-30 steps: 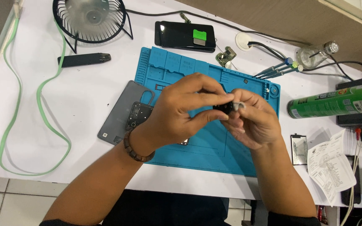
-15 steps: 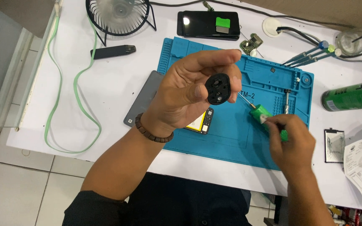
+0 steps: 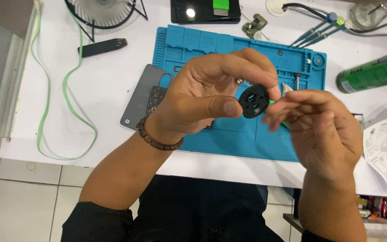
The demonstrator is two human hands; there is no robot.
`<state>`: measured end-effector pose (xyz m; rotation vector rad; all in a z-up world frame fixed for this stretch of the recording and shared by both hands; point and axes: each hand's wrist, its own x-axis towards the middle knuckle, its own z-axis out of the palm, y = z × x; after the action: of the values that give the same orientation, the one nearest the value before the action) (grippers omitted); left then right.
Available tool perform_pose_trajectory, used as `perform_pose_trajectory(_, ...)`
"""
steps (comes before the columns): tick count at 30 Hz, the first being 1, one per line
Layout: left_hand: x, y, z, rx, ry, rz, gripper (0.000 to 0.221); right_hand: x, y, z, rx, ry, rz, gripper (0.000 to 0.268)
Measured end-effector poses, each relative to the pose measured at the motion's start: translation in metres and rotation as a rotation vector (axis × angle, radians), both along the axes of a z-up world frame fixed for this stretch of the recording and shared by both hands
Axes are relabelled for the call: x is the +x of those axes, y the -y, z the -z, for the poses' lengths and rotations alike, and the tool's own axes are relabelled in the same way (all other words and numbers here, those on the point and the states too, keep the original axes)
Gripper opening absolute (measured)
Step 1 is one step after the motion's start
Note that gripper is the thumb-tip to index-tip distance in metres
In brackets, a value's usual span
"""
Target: A person cleans a small camera component with a spray and then installs it into a mobile phone before testing the device.
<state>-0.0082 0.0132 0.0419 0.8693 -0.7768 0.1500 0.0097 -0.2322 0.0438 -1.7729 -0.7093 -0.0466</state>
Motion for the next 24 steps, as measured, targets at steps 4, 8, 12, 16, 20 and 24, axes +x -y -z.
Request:
perform_pose_trajectory(4, 0.003, 0.008, -0.004, 0.106, 0.024, 0.056, 0.026, -0.014, -0.013, -0.009, 0.635, -0.733, -0.548, 0.049)
perform_pose_trajectory(8, -0.003, 0.015, -0.01, 0.18, -0.032, 0.015, 0.029, -0.016, -0.026, -0.018, 0.754, -0.91, -0.555, 0.053)
perform_pose_trajectory(12, -0.002, 0.022, -0.003, 0.191, -0.059, 0.054, 0.028, -0.017, -0.011, 0.004, 0.818, -0.968, -0.568, 0.051)
perform_pose_trajectory(16, -0.003, 0.02, -0.005, 0.248, -0.065, 0.073, 0.042, -0.014, -0.009, -0.009, 0.844, -0.913, -0.61, 0.033)
perform_pose_trajectory(20, -0.006, 0.024, -0.011, 0.465, -0.018, -0.236, 0.052, -0.016, 0.018, -0.033, 0.429, 0.025, 0.136, 0.055)
perform_pose_trajectory(24, -0.018, 0.046, 0.021, 0.744, 0.129, -0.444, 0.042, -0.005, 0.083, -0.068, 0.117, 0.902, 0.697, 0.03)
